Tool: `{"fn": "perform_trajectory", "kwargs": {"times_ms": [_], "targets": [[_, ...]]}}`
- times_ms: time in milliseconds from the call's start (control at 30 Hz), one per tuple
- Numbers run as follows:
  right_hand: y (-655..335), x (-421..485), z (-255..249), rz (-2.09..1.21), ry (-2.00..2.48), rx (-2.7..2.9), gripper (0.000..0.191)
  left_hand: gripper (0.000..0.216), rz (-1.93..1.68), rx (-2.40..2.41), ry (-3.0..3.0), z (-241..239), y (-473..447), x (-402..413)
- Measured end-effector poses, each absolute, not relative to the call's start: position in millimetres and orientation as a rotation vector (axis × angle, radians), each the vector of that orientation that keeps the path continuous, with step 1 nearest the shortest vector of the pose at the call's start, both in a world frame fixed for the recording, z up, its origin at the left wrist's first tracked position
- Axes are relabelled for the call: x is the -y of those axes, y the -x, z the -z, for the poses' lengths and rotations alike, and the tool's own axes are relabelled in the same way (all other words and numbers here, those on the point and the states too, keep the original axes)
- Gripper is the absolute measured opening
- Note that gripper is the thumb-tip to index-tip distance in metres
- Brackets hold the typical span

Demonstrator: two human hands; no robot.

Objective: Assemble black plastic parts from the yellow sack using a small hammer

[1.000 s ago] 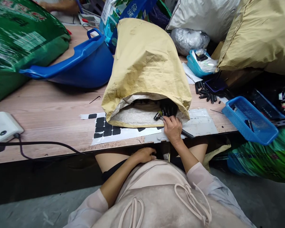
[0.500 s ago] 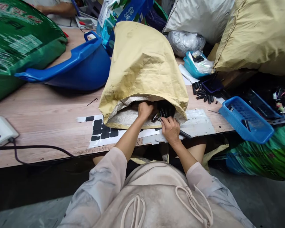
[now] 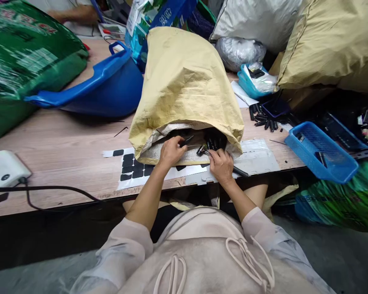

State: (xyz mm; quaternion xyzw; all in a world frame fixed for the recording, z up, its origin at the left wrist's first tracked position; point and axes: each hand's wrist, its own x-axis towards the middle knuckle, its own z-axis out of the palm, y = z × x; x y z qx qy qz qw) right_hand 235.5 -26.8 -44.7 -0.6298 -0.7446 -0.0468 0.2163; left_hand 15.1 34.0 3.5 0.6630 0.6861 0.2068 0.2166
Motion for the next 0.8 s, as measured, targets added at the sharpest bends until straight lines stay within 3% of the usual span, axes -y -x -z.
{"fn": "perform_trajectory", "kwargs": {"times_ms": [433,800], "targets": [[-240.9,34.5,42.2,0.282,1.527,1.991,0.029,0.016,-0.693,-1.58,-1.931,38.1,-1.9,-12.9],[-214.6,35.3,17.3,-0.118,1.417,2.035,0.036,0.017,-0.725,-1.588,-1.884,38.8,-8.0,-10.3]]}}
